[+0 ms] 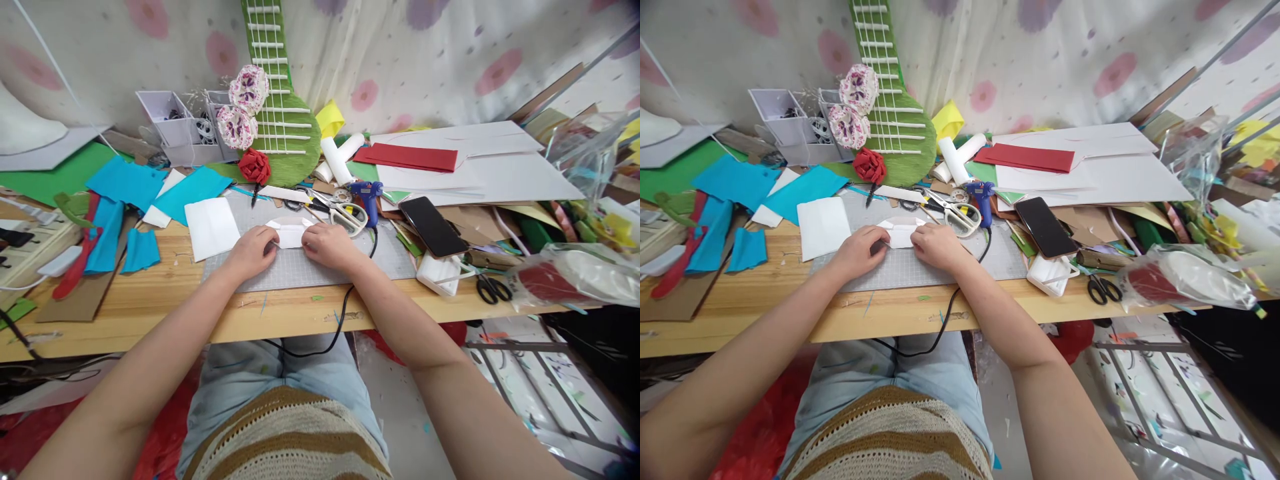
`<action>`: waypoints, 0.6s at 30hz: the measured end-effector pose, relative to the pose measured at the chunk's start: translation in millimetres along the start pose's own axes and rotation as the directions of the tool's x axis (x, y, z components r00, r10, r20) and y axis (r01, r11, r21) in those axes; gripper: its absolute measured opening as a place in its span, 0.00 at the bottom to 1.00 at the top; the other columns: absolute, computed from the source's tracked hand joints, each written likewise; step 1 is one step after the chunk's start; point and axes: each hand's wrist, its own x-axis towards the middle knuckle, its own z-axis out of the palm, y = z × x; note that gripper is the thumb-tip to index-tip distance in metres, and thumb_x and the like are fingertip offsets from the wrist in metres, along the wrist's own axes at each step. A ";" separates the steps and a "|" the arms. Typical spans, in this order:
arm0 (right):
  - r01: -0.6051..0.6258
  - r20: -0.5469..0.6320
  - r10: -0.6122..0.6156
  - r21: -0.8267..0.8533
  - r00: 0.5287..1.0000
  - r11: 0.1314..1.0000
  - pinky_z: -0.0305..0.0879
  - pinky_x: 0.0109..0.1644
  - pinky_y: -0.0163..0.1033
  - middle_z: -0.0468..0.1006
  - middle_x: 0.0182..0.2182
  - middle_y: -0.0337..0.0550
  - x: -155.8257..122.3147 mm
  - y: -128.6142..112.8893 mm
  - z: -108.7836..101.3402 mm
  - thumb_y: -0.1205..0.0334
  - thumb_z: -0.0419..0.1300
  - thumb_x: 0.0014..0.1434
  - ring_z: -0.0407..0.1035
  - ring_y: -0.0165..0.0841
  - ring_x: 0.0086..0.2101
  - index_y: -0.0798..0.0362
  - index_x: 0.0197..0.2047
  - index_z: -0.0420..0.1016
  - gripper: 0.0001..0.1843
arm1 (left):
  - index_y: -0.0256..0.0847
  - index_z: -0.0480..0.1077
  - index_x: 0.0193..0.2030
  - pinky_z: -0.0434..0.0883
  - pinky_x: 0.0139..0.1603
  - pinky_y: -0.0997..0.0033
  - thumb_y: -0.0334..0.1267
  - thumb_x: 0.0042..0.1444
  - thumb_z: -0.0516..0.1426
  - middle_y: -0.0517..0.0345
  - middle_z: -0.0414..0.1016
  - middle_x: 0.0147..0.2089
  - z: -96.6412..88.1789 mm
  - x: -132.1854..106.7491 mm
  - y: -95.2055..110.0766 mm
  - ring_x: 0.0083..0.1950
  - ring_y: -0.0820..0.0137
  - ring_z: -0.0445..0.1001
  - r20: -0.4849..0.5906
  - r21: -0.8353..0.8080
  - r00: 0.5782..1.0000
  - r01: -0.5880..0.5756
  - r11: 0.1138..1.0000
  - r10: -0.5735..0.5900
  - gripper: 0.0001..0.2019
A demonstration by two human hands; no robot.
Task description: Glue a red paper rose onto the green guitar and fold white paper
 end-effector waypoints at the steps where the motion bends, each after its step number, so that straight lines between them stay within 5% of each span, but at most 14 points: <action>1: -0.010 -0.010 0.010 0.004 1.000 1.000 0.50 0.32 0.39 0.77 0.35 0.49 0.0 0.3 0.7 0.66 0.52 0.57 0.67 0.37 0.37 0.54 0.35 0.75 0.10 | 0.42 0.66 0.37 0.67 0.49 0.63 0.30 0.50 0.52 0.52 0.73 0.42 0.7 0.5 -0.2 0.47 0.63 0.70 -0.005 -0.006 1.000 0.016 1.000 -0.016 0.08; 10: -0.169 -0.068 0.181 0.156 0.981 0.973 0.54 0.34 0.37 0.77 0.38 0.45 1.0 2.4 4.7 0.66 0.54 0.54 0.69 0.36 0.38 0.52 0.36 0.74 0.08 | 0.42 0.63 0.39 0.66 0.46 0.66 0.31 0.49 0.54 0.54 0.71 0.43 5.8 5.9 0.7 0.46 0.65 0.70 -0.055 -0.082 0.982 0.176 0.981 -0.181 0.09; 18: -0.193 -0.078 0.249 0.432 0.965 0.881 0.60 0.40 0.37 0.77 0.38 0.43 -2.3 11.8 7.4 0.59 0.60 0.53 0.69 0.33 0.37 0.52 0.38 0.71 0.09 | 0.41 0.66 0.32 0.66 0.44 0.69 0.36 0.55 0.54 0.56 0.71 0.39 6.2 7.0 -0.4 0.42 0.67 0.70 -0.110 -0.116 0.983 0.135 0.984 -0.148 0.02</action>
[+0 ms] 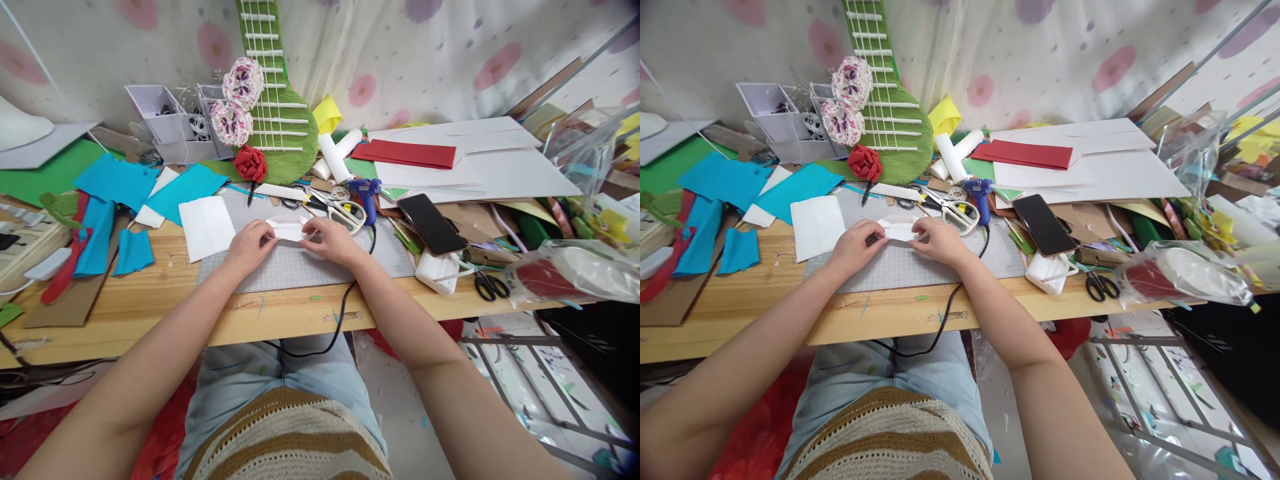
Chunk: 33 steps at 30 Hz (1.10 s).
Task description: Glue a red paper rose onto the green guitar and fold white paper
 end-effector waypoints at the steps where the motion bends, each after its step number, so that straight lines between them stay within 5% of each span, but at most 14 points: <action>1: 0.013 0.007 -0.013 0.009 1.000 1.000 0.60 0.40 0.37 0.76 0.38 0.43 -0.1 0.8 0.2 0.58 0.61 0.52 0.69 0.33 0.38 0.52 0.39 0.71 0.11 | 0.41 0.66 0.32 0.67 0.43 0.69 0.36 0.55 0.54 0.56 0.71 0.39 0.1 0.3 0.0 0.42 0.67 0.70 -0.009 -0.002 1.000 0.001 1.000 -0.001 0.02; 18: -0.068 0.016 0.066 0.157 0.998 0.985 0.61 0.39 0.36 0.76 0.32 0.40 2.5 1.0 8.2 0.67 0.58 0.54 0.68 0.29 0.32 0.53 0.38 0.71 0.06 | 0.43 0.66 0.40 0.66 0.43 0.69 0.33 0.54 0.56 0.58 0.74 0.37 1.4 2.6 3.4 0.42 0.67 0.71 0.016 -0.019 0.992 0.122 0.992 -0.122 0.07; 25: 0.026 0.020 -0.027 0.059 0.999 0.998 0.61 0.40 0.37 0.76 0.37 0.43 -0.1 -1.1 6.6 0.68 0.60 0.50 0.68 0.32 0.37 0.53 0.45 0.68 0.17 | 0.43 0.65 0.39 0.66 0.42 0.70 0.32 0.51 0.58 0.60 0.74 0.37 -0.5 1.9 -1.7 0.41 0.69 0.72 0.059 -0.052 0.995 0.085 0.995 -0.081 0.09; 33: -0.040 0.053 0.040 -0.002 0.998 0.999 0.58 0.39 0.37 0.77 0.33 0.40 -1.3 -7.6 5.3 0.68 0.57 0.55 0.67 0.34 0.38 0.51 0.41 0.70 0.10 | 0.43 0.67 0.38 0.66 0.42 0.68 0.33 0.54 0.56 0.58 0.74 0.38 -8.9 2.9 -5.3 0.41 0.68 0.72 0.107 0.037 0.994 0.004 0.999 -0.008 0.04</action>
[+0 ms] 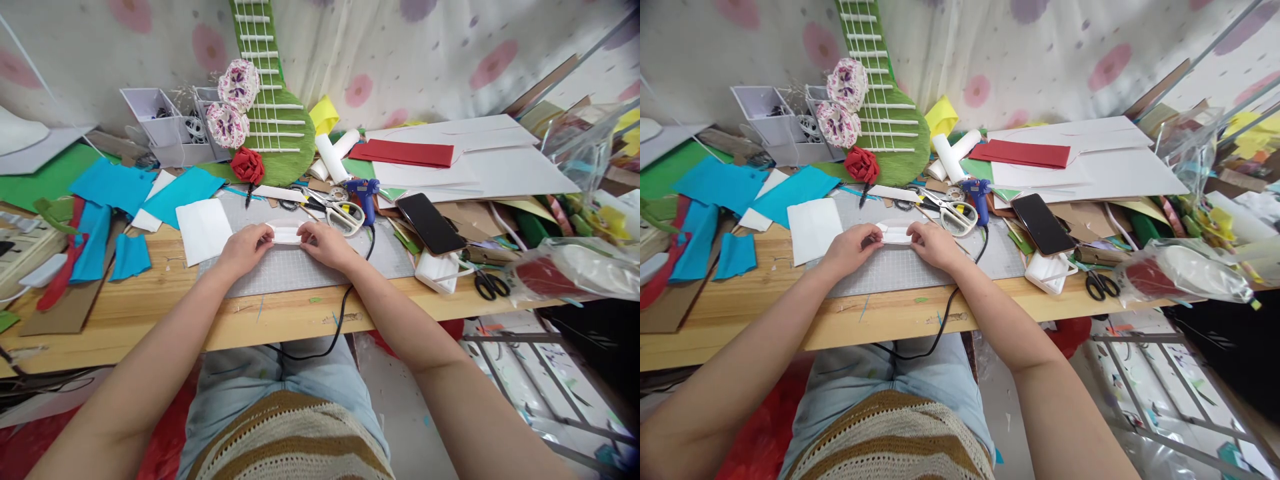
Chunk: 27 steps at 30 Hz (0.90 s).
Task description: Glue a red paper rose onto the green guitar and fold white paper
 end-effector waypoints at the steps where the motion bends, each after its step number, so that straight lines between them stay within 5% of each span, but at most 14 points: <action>1: -0.005 -0.001 0.005 0.007 1.000 1.000 0.58 0.40 0.38 0.77 0.33 0.40 0.3 0.3 0.5 0.68 0.57 0.55 0.67 0.34 0.38 0.51 0.41 0.70 0.10 | 0.43 0.67 0.39 0.66 0.42 0.68 0.34 0.54 0.56 0.58 0.74 0.38 -0.4 0.3 -0.3 0.41 0.67 0.72 0.008 0.014 1.000 -0.004 1.000 0.004 0.05; 14: -0.116 -0.102 0.102 -0.141 0.989 0.983 0.58 0.44 0.41 0.77 0.35 0.46 3.0 -9.5 10.9 0.66 0.53 0.58 0.65 0.39 0.41 0.54 0.43 0.67 0.09 | 0.42 0.64 0.42 0.65 0.44 0.64 0.37 0.55 0.57 0.58 0.74 0.34 9.8 3.2 6.5 0.41 0.64 0.71 -0.109 -0.002 0.980 0.166 0.986 -0.166 0.09; 27: -0.079 -0.099 0.051 -0.299 0.994 0.951 0.58 0.48 0.45 0.76 0.38 0.53 4.8 -9.7 17.6 0.68 0.49 0.61 0.63 0.44 0.43 0.56 0.43 0.67 0.09 | 0.40 0.63 0.43 0.62 0.47 0.59 0.37 0.56 0.56 0.50 0.74 0.39 10.4 10.6 14.6 0.47 0.57 0.69 -0.084 0.314 0.986 0.163 0.935 -0.143 0.09</action>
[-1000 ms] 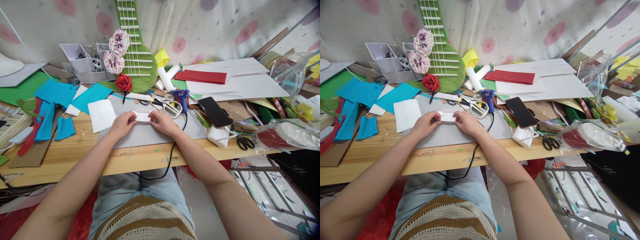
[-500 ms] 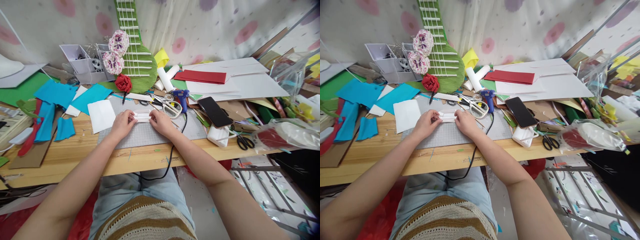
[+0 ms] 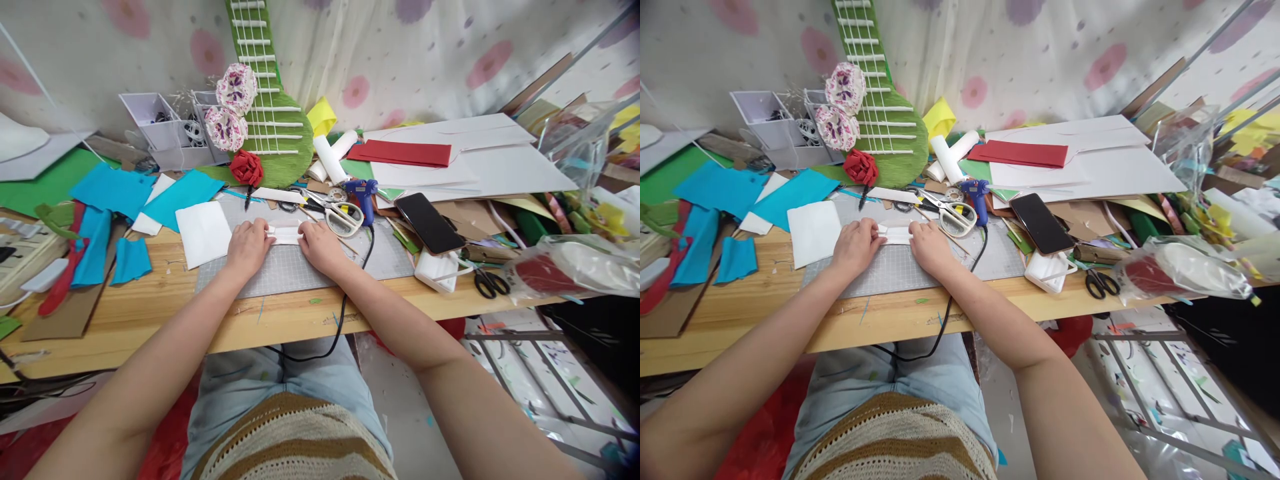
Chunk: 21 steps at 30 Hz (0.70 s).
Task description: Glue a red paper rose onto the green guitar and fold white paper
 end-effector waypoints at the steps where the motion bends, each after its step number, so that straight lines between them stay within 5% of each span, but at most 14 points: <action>1: -0.001 0.006 0.001 -0.013 1.000 1.000 0.58 0.48 0.46 0.76 0.38 0.53 0.1 -1.1 -0.8 0.68 0.49 0.60 0.63 0.44 0.43 0.56 0.43 0.68 0.09 | 0.40 0.63 0.44 0.62 0.47 0.59 0.37 0.56 0.56 0.49 0.73 0.39 0.5 0.2 -0.2 0.47 0.57 0.69 -0.001 0.013 1.000 0.000 1.000 0.000 0.09; 21: 0.067 -0.056 -0.075 -0.146 0.996 0.987 0.56 0.49 0.48 0.68 0.42 0.53 -3.5 -3.0 -0.3 0.66 0.48 0.61 0.57 0.43 0.45 0.53 0.42 0.70 0.11 | 0.43 0.74 0.36 0.59 0.50 0.53 0.31 0.55 0.51 0.50 0.75 0.39 -5.0 -2.6 2.0 0.49 0.57 0.63 0.010 -0.050 0.963 -0.267 0.962 0.268 0.10</action>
